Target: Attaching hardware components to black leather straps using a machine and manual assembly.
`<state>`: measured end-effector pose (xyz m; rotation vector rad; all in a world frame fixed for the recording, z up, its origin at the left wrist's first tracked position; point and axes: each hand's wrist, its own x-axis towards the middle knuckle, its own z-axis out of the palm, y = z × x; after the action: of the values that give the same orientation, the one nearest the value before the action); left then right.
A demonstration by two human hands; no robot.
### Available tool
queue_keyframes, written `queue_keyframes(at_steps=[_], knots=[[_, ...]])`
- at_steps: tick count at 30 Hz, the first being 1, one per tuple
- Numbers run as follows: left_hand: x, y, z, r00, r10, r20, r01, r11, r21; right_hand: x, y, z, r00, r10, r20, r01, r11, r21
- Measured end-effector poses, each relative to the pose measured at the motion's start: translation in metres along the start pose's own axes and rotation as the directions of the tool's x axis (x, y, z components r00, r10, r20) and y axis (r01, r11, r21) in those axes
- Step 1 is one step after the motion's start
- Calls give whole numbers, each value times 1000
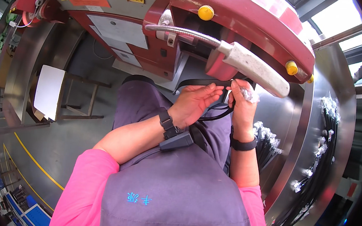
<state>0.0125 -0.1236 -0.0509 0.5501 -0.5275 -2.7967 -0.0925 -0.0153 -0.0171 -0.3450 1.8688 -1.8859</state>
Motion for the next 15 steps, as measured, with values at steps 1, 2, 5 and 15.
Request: queue_keyframes(at_steps=[1, 2, 5, 15], knots=[[0, 0, 0, 1000, 2, -3, -2, 1000, -2, 0, 0, 0, 1000, -14, 7, 14, 1000, -8], [-1, 0, 0, 1000, 3, -5, -3, 1000, -4, 0, 1, 0, 1000, -27, 14, 27, 999, -16], [-2, 0, -2, 1000, -1, -9, 1, 1000, 0, 0, 0, 1, 1000, -15, 24, 16, 999, -50], [-2, 3, -6, 1000, -6, -29, 5, 1000, -29, 3, 1, 7, 999, 29, 18, -28, 998, -51]])
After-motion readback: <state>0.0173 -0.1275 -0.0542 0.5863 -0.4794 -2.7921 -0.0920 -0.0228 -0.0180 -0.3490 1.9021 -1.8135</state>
